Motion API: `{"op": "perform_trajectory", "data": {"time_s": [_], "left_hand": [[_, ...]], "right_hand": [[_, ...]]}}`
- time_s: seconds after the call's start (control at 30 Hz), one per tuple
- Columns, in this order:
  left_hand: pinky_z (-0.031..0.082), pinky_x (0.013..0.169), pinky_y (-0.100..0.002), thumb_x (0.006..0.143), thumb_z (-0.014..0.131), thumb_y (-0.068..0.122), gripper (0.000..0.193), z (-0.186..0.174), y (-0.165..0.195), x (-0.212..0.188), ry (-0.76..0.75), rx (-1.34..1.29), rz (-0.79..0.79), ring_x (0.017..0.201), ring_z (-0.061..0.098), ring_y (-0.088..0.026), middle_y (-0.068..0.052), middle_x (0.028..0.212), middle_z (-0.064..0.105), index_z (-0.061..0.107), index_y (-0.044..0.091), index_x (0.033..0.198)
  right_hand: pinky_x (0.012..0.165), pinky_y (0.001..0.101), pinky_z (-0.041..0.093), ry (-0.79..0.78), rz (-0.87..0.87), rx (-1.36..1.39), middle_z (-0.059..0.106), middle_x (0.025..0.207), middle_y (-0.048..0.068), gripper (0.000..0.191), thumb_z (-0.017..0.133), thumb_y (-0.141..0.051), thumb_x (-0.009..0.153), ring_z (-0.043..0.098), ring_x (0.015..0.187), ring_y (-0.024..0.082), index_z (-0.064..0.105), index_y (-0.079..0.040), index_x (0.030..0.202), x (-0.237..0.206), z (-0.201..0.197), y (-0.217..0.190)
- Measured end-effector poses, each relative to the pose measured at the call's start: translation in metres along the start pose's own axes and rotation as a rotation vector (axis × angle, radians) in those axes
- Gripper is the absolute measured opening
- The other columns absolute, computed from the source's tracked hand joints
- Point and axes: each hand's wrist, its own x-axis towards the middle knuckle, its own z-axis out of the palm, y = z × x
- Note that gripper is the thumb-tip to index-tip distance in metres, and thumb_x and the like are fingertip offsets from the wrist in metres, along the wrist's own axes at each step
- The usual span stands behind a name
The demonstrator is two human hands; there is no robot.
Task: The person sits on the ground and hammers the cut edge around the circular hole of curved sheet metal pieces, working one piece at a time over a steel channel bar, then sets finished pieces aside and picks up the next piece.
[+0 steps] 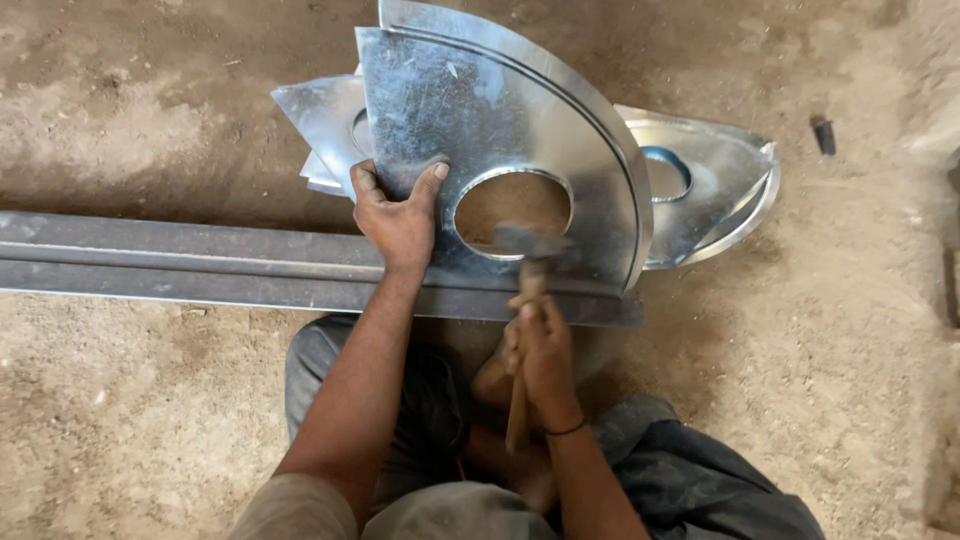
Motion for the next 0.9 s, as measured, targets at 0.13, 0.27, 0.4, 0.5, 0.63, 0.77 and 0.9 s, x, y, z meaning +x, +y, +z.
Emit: {"op": "perform_trajectory", "data": {"time_s": [0.13, 0.27, 0.4, 0.5, 0.63, 0.77, 0.9], "left_hand": [[0.056, 0.087, -0.032, 0.078, 0.097, 0.018, 0.051, 0.002, -0.005, -0.002, -0.015, -0.103, 0.105, 0.090, 0.064, -0.016, -0.009, 0.098, 0.071, 0.058, 0.001, 0.106], [0.056, 0.086, -0.032, 0.080, 0.096, 0.016, 0.048, 0.002, -0.006, 0.000, 0.016, -0.160, 0.063, 0.090, 0.062, -0.014, -0.008, 0.098, 0.070, 0.057, 0.002, 0.103], [0.055, 0.090, -0.032, 0.080, 0.094, 0.013, 0.045, 0.001, -0.006, 0.002, -0.020, -0.139, 0.113, 0.093, 0.063, -0.015, -0.008, 0.099, 0.070, 0.057, 0.001, 0.102], [0.053, 0.090, -0.031, 0.082, 0.094, 0.012, 0.046, 0.000, -0.006, 0.003, -0.055, -0.150, 0.105, 0.095, 0.060, -0.016, -0.008, 0.100, 0.067, 0.056, 0.001, 0.105], [0.055, 0.091, -0.031, 0.083, 0.092, 0.013, 0.043, -0.002, -0.004, 0.004, -0.061, -0.247, 0.095, 0.096, 0.062, -0.015, -0.007, 0.102, 0.069, 0.057, 0.001, 0.104], [0.053, 0.095, -0.031, 0.086, 0.091, 0.010, 0.042, -0.004, -0.001, 0.004, -0.141, -0.238, 0.090, 0.101, 0.062, -0.015, -0.008, 0.107, 0.069, 0.059, -0.002, 0.111], [0.055, 0.095, -0.032, 0.089, 0.090, 0.007, 0.038, -0.006, 0.001, 0.004, -0.146, -0.143, 0.127, 0.100, 0.061, -0.016, -0.010, 0.106, 0.070, 0.063, -0.005, 0.112]], "right_hand": [[0.037, 0.0250, 0.039, 0.014, -0.178, 0.227, 0.050, 0.060, -0.001, 0.030, 0.044, -0.035, 0.110, 0.045, 0.043, 0.008, 0.053, -0.010, 0.096, 0.005, -0.002, 0.000], [0.036, 0.0260, 0.036, -0.144, 0.307, -0.041, 0.047, 0.058, -0.002, 0.027, 0.049, -0.032, 0.106, 0.039, 0.041, 0.007, 0.048, -0.013, 0.089, 0.011, -0.004, 0.000], [0.037, 0.0259, 0.040, -0.138, -0.092, 0.060, 0.049, 0.059, -0.001, 0.029, 0.045, -0.035, 0.107, 0.044, 0.042, 0.009, 0.052, -0.012, 0.091, 0.017, -0.005, 0.001], [0.040, 0.0263, 0.040, -0.052, -0.111, 0.255, 0.051, 0.063, 0.000, 0.034, 0.044, -0.038, 0.108, 0.046, 0.045, 0.010, 0.049, -0.011, 0.088, 0.020, -0.005, 0.003], [0.037, 0.0268, 0.035, -0.141, 0.213, 0.015, 0.047, 0.060, 0.000, 0.031, 0.046, -0.038, 0.106, 0.042, 0.042, 0.010, 0.049, -0.012, 0.088, 0.025, -0.004, 0.005], [0.037, 0.0267, 0.036, -0.080, -0.260, 0.250, 0.047, 0.059, 0.001, 0.035, 0.043, -0.039, 0.107, 0.042, 0.042, 0.010, 0.050, -0.012, 0.087, 0.028, -0.002, 0.008], [0.037, 0.0267, 0.038, -0.129, 0.077, 0.162, 0.048, 0.059, 0.001, 0.038, 0.041, -0.040, 0.108, 0.043, 0.042, 0.011, 0.050, -0.011, 0.086, 0.031, 0.000, 0.009]]}}
